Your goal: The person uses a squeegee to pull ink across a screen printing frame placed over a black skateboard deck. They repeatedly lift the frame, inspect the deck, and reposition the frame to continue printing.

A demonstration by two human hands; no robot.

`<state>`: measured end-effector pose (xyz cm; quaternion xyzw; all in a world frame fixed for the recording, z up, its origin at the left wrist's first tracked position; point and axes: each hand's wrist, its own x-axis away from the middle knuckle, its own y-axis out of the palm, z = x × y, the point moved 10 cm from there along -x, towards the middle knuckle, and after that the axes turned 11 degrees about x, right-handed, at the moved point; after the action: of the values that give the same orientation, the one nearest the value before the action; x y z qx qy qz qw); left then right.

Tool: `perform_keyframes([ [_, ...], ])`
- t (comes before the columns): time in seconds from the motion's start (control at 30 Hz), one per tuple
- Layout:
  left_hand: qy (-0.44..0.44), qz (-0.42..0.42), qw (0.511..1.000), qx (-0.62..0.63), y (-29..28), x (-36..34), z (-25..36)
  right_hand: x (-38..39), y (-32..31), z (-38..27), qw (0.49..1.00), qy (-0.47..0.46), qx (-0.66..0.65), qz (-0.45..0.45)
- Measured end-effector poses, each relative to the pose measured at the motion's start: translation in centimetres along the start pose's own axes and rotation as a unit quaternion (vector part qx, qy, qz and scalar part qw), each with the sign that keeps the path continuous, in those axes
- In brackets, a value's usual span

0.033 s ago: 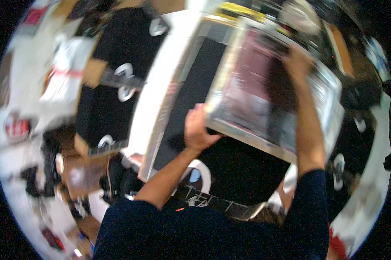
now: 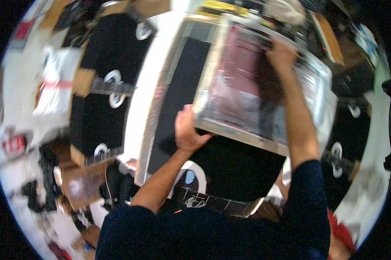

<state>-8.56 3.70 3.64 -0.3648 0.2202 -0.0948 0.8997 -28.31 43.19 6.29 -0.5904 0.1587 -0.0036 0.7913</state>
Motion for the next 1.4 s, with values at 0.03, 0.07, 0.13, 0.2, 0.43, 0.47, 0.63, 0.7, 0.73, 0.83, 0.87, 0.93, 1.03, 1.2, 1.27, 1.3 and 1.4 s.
perform_keyframes([
  [0.03,-0.029,-0.034,0.999,-0.017,0.7,-0.4,-0.8,0.1,-0.9,-0.7,0.998,0.009,0.012,0.056],
  [0.07,-0.052,-0.048,0.997,-0.018,1.1,-0.2,-1.1,1.2,-1.7,-0.6,0.998,0.019,-0.003,0.053],
  [0.13,-0.030,-0.038,0.999,-0.003,0.9,-0.3,-0.6,3.7,-3.7,-1.4,0.999,0.019,-0.015,0.045],
  [0.2,-0.022,-0.032,0.999,-0.004,0.8,-0.6,-0.5,7.5,-6.9,-2.5,0.997,0.002,0.002,0.077],
  [0.43,-0.027,-0.029,0.999,-0.008,0.6,-0.8,-0.2,8.3,-6.7,-2.1,0.997,-0.020,-0.067,-0.016],
  [0.47,-0.029,-0.030,0.999,-0.004,0.5,-0.8,-0.2,6.5,-6.1,-1.7,0.998,-0.019,-0.060,-0.015],
  [0.63,-0.022,-0.031,0.999,-0.023,0.6,-0.8,0.0,1.0,-4.4,0.3,0.998,0.036,-0.016,0.054],
  [0.7,-0.016,-0.031,0.999,-0.030,0.8,-0.6,0.1,1.7,-3.8,-0.3,0.999,0.031,-0.003,0.041],
  [0.73,-0.017,-0.033,0.999,-0.034,0.8,-0.6,0.0,2.8,-4.3,-0.6,0.998,0.029,-0.005,0.056],
  [0.83,-0.017,-0.038,0.999,-0.035,1.0,-0.5,-0.3,7.5,-5.7,-2.0,0.998,0.026,-0.015,0.054],
  [0.87,-0.017,-0.039,0.998,-0.036,1.1,-0.4,-0.3,9.4,-6.4,-2.3,0.998,0.030,-0.022,0.051],
  [0.93,-0.028,-0.039,0.998,-0.031,1.1,-0.4,-0.7,13.3,-8.1,-3.1,0.996,0.032,-0.050,0.068],
  [1.03,-0.030,-0.037,0.999,-0.025,1.1,-0.3,-0.7,16.1,-7.9,-4.0,0.996,0.051,-0.066,-0.006],
  [1.2,-0.039,-0.034,0.998,0.034,1.0,-0.7,-0.4,16.5,-8.9,-3.8,0.996,0.037,-0.077,0.035],
  [1.27,-0.075,-0.029,0.995,0.062,0.9,-0.8,-0.7,16.6,-9.0,-3.8,0.996,0.031,-0.069,0.040],
  [1.3,-0.103,-0.024,0.992,0.073,0.9,-1.0,-1.0,16.5,-9.1,-3.8,0.997,0.026,-0.064,0.041],
  [1.4,-0.166,-0.023,0.971,0.172,0.4,-0.7,-1.3,15.8,-9.5,-3.2,0.996,0.034,-0.067,0.050],
])
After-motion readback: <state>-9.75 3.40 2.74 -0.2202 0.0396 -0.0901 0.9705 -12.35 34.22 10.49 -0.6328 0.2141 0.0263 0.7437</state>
